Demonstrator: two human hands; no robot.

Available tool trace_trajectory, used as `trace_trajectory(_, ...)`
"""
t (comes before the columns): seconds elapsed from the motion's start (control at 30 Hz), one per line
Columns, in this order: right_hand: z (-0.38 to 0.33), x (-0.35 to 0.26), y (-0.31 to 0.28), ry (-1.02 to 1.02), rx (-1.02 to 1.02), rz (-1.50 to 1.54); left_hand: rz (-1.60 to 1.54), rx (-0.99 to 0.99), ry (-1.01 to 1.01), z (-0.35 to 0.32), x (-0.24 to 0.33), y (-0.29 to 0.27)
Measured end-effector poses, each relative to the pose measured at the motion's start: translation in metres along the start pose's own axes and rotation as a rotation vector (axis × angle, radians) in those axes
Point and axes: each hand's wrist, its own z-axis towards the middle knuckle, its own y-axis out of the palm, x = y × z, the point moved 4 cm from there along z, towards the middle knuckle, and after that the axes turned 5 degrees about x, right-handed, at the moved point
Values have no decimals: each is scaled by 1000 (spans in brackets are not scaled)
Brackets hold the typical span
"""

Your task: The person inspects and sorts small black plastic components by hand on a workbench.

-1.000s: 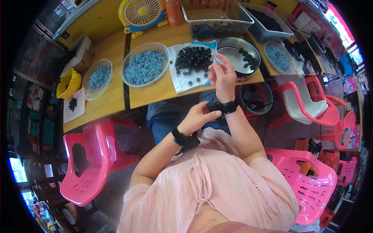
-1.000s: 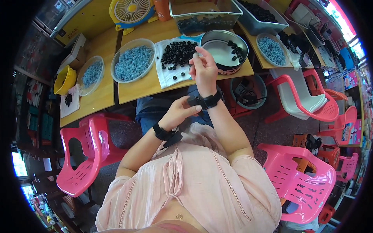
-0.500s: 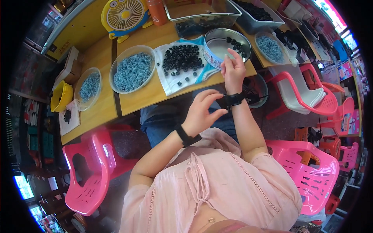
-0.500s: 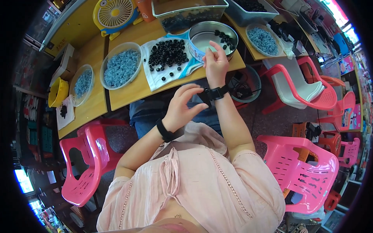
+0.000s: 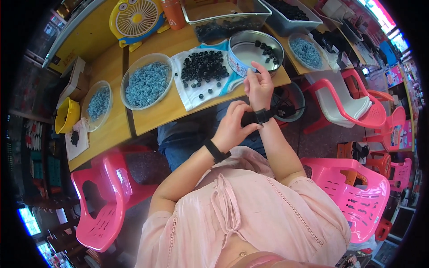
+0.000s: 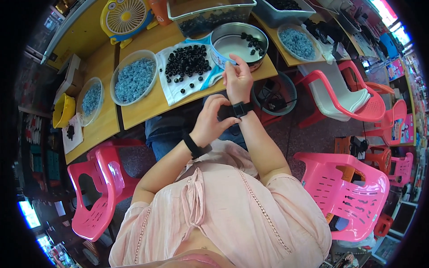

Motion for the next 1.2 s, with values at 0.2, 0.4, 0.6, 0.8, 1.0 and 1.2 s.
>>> trace_trajectory(0.2, -15, 12, -37, -158, -160, -236, -86, -90, -110, -2, -25, -32)
trace_trajectory(0.4, 13, 22, -182, 31, 88, -555, -287, 128, -463, -28, -77, -83)
trace_trajectory(0.6, 68, 30, -233, -278, 10, -1173, -273, 189, -533, -23, -81, -108)
trace_trajectory(0.8, 154, 141, -259, 203, -108, -1547, -207, 193, -562, -11, -92, -106)
trace_trajectory(1.0, 189, 236, -304, 420, -184, -1478, -162, 174, -678, -4, -91, -104)
trace_trajectory(1.2, 174, 234, -283, 572, -111, -1470, -123, 185, -702, -8, -92, -111)
